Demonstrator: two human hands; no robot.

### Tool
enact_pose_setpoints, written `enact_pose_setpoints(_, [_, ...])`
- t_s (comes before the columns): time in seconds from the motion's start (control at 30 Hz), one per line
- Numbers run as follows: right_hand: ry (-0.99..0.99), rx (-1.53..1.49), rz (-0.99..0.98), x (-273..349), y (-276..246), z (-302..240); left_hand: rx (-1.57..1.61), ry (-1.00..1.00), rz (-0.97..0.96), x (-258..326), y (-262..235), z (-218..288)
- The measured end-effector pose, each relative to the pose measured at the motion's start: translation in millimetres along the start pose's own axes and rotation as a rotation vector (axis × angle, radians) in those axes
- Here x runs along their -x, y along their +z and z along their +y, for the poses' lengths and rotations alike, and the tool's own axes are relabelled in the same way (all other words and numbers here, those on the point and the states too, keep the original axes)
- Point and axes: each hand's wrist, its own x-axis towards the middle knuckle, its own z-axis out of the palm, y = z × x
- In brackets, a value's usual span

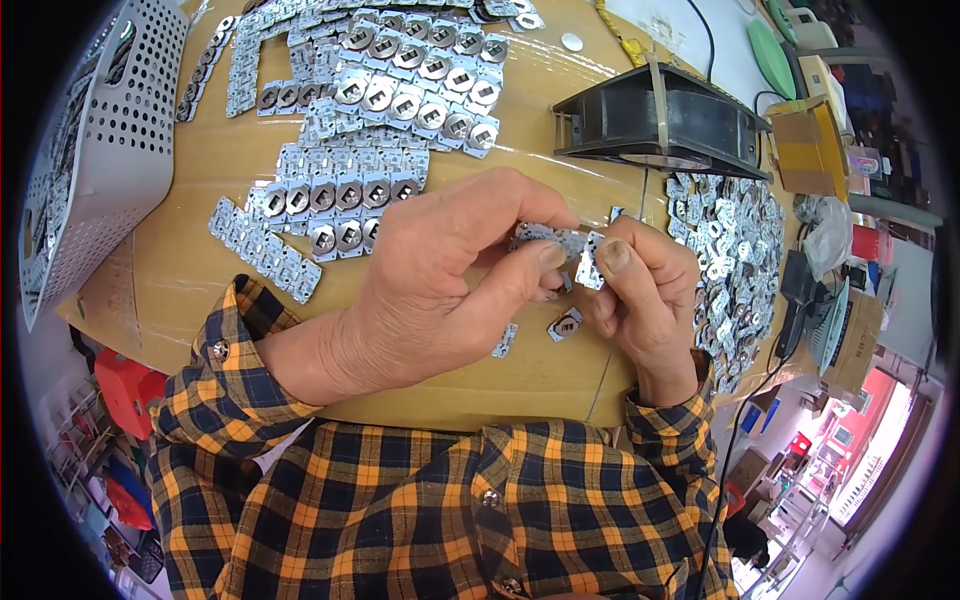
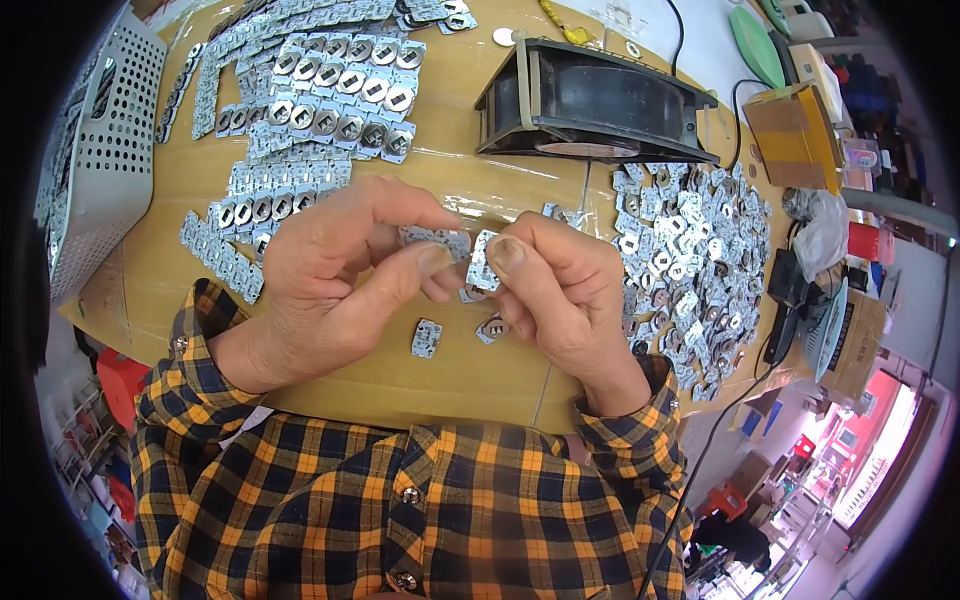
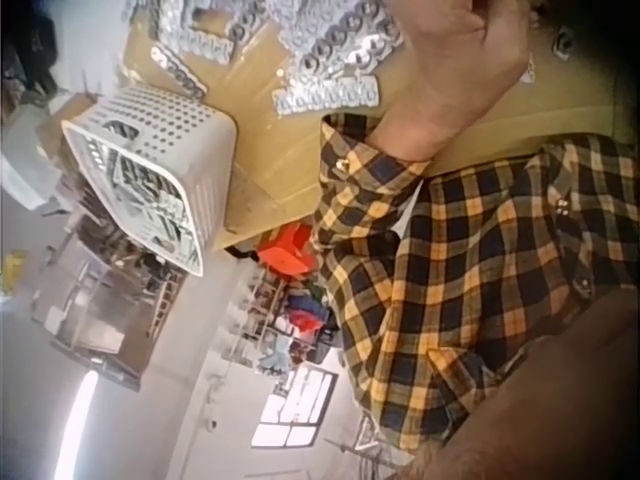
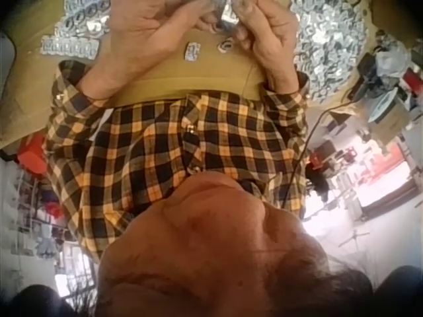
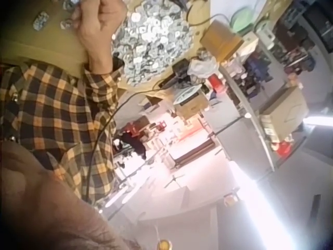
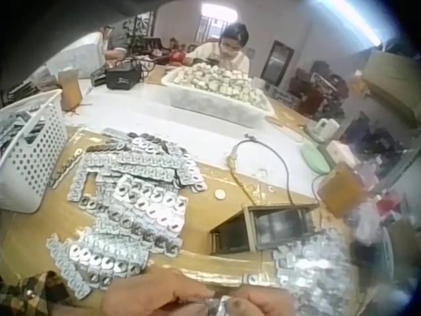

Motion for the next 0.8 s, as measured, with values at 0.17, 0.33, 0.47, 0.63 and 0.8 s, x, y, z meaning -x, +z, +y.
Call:
enact_pose_setpoints(0.17, [0.008, -0.01, 0.026, 2, 2, 2, 0.012, 0.052, -0.002, 0, -2, -2])
enact_pose_setpoints(0.33, [-0.046, 0.077, 0.029, 0, -4, -1, -0.164, 0.068, -0.076, -1, -6, 3])
enact_pose_setpoints(0.47, [-0.199, 0.568, -0.211, -7, -23, -9, 0.016, -0.098, -0.026, -3, -7, 5])
enact_pose_setpoints(0.63, [-0.218, 0.613, -0.189, -2, -25, -10, 0.218, -0.224, -0.022, -4, -2, 5])
enact_pose_setpoints(0.8, [-0.302, 0.512, -0.094, -2, -17, -9, 0.218, -0.292, -0.064, -3, -2, 12])
